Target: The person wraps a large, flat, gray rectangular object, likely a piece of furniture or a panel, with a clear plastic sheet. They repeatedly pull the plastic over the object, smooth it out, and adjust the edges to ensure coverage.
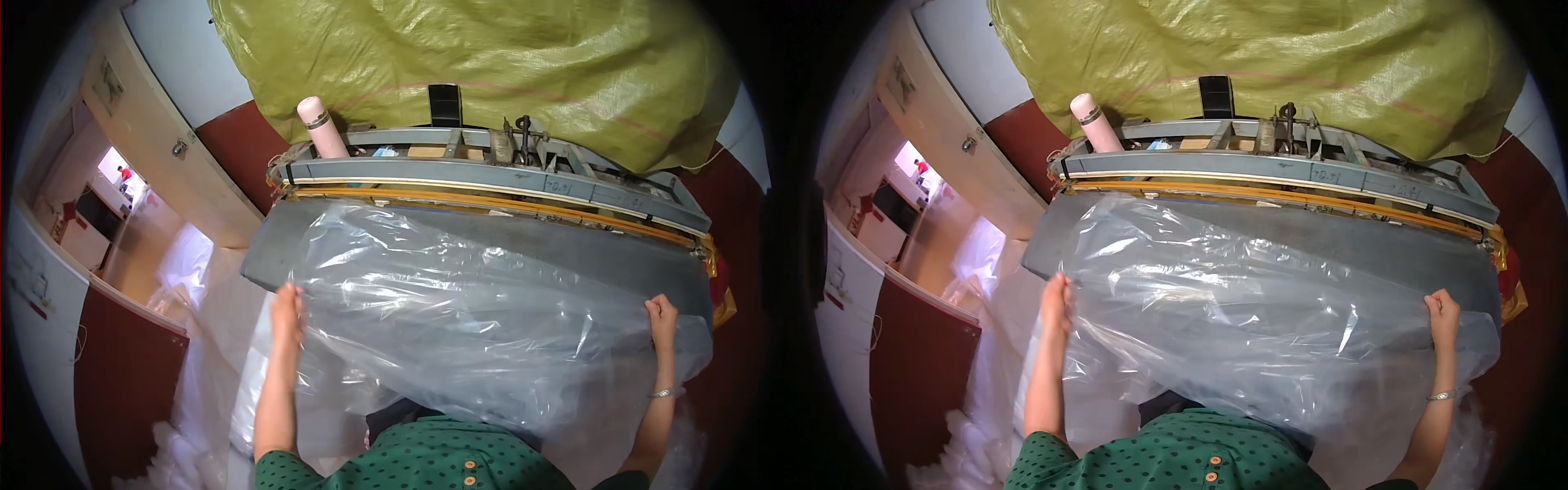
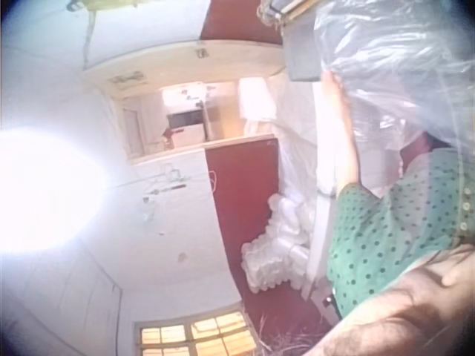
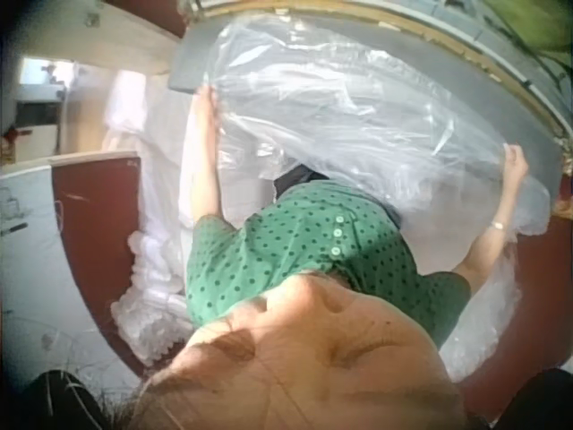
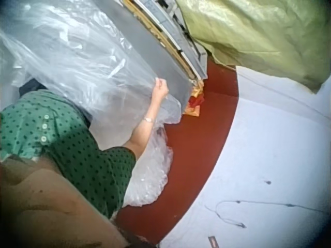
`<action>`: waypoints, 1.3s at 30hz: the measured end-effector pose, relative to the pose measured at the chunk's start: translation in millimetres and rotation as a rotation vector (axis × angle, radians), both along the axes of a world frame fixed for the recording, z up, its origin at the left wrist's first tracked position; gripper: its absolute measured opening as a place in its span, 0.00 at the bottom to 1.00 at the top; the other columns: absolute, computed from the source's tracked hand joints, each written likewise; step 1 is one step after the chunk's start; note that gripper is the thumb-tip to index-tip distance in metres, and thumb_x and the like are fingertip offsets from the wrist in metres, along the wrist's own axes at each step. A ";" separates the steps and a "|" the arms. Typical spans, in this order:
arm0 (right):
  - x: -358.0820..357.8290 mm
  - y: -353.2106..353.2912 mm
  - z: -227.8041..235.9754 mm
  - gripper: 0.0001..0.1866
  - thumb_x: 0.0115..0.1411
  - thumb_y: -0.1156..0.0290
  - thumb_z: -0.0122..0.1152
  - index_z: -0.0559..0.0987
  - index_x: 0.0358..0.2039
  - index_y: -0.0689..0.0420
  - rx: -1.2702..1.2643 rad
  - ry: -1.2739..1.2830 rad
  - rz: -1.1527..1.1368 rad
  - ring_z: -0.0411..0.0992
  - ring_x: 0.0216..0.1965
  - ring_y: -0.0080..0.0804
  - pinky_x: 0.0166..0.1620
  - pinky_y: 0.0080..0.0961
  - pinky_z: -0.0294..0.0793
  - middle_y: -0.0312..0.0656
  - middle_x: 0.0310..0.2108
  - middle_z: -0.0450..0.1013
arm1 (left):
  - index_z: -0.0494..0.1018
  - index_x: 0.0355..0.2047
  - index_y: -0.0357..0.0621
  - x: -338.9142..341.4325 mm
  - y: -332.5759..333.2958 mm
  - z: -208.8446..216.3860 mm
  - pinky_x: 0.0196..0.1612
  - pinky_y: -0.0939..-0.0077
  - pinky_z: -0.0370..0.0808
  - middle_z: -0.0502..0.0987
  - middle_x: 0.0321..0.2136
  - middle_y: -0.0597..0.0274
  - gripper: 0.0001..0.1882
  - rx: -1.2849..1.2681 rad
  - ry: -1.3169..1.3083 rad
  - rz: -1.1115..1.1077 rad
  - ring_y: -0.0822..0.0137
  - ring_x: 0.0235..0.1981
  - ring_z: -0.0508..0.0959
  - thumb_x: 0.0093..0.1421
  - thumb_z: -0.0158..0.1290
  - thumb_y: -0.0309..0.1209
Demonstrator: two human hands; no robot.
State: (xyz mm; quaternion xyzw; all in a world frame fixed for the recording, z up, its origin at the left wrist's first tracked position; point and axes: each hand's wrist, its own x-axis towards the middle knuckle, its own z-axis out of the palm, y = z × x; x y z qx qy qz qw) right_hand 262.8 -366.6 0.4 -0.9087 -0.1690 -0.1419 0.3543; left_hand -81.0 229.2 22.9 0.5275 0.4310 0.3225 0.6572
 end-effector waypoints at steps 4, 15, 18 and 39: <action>2.4 5.8 -2.7 0.11 0.51 0.74 0.56 0.65 0.18 0.62 -0.026 0.018 0.013 0.53 0.18 0.19 0.22 0.21 0.54 0.34 0.13 0.55 | 0.69 0.27 0.41 11.9 82.9 -12.6 0.24 0.69 0.67 0.68 0.17 0.58 0.06 1.280 0.684 0.141 0.57 0.20 0.70 0.57 0.48 0.30; 5.2 -41.7 -8.2 0.11 0.50 0.76 0.57 0.65 0.18 0.61 -0.054 0.012 0.007 0.52 0.17 0.19 0.21 0.20 0.53 0.33 0.12 0.54 | 0.52 0.58 0.36 126.3 31.4 -34.0 0.60 0.52 0.46 0.50 0.61 0.49 0.36 1.418 0.731 -0.760 0.51 0.63 0.47 0.57 0.45 0.47; -2.0 -107.1 -19.4 0.11 0.50 0.77 0.56 0.64 0.17 0.60 -0.016 0.099 -0.077 0.50 0.17 0.16 0.21 0.18 0.50 0.30 0.13 0.52 | 0.49 0.59 0.35 111.2 -20.5 -25.9 0.60 0.49 0.45 0.47 0.61 0.47 0.40 1.420 0.781 -0.870 0.50 0.63 0.45 0.56 0.46 0.51; 5.8 -139.5 -18.3 0.09 0.54 0.75 0.53 0.67 0.19 0.57 0.153 0.173 -0.147 0.52 0.17 0.11 0.20 0.13 0.49 0.24 0.14 0.55 | 0.73 0.28 0.40 212.2 29.9 -22.1 0.38 0.60 0.70 0.76 0.30 0.51 0.07 1.066 0.691 -0.266 0.51 0.35 0.74 0.52 0.51 0.30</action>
